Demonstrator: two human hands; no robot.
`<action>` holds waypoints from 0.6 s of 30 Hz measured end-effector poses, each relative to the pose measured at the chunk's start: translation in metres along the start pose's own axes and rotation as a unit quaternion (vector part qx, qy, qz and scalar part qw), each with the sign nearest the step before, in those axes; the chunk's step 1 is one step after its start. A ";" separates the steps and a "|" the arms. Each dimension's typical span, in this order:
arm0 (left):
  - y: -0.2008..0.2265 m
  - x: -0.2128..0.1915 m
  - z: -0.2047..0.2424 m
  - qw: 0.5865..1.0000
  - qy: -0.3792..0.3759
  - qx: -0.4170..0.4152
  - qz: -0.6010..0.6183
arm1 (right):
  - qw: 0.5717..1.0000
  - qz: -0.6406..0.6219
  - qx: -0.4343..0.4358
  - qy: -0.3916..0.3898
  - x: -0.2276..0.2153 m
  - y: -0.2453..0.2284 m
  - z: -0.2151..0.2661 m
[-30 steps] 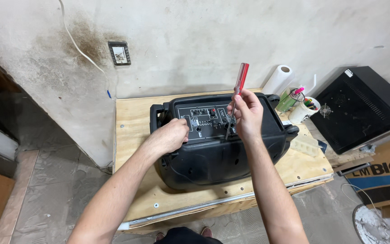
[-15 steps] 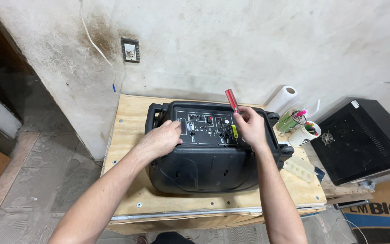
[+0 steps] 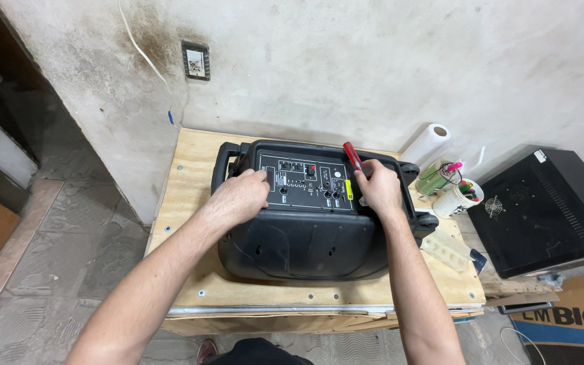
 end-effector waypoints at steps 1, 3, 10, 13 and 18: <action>-0.004 0.008 0.000 1.000 -0.007 -0.002 0.013 | 1.000 0.002 -0.002 -0.004 0.000 -0.001 0.000; 0.002 0.000 -0.003 1.000 -0.014 -0.002 -0.008 | 1.000 0.013 -0.015 -0.002 -0.005 -0.006 0.000; 0.004 -0.011 -0.001 1.000 -0.024 0.009 -0.013 | 0.960 0.062 -0.230 0.148 -0.034 -0.047 0.023; 0.001 -0.001 -0.007 1.000 -0.017 0.007 -0.014 | 0.976 0.044 -0.206 0.049 -0.018 -0.050 0.020; 0.014 -0.038 -0.006 1.000 -0.023 0.007 -0.003 | 0.981 0.072 -0.180 -0.022 0.002 -0.051 0.015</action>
Point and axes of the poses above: each hand's wrist, its own z-axis away from the middle knuckle, its own x-axis out of the palm, y = z × x, the point moved 9 cm from there along -z, towards the middle knuckle, and after that the axes turned 7 degrees about y, right-handed, at the moved point
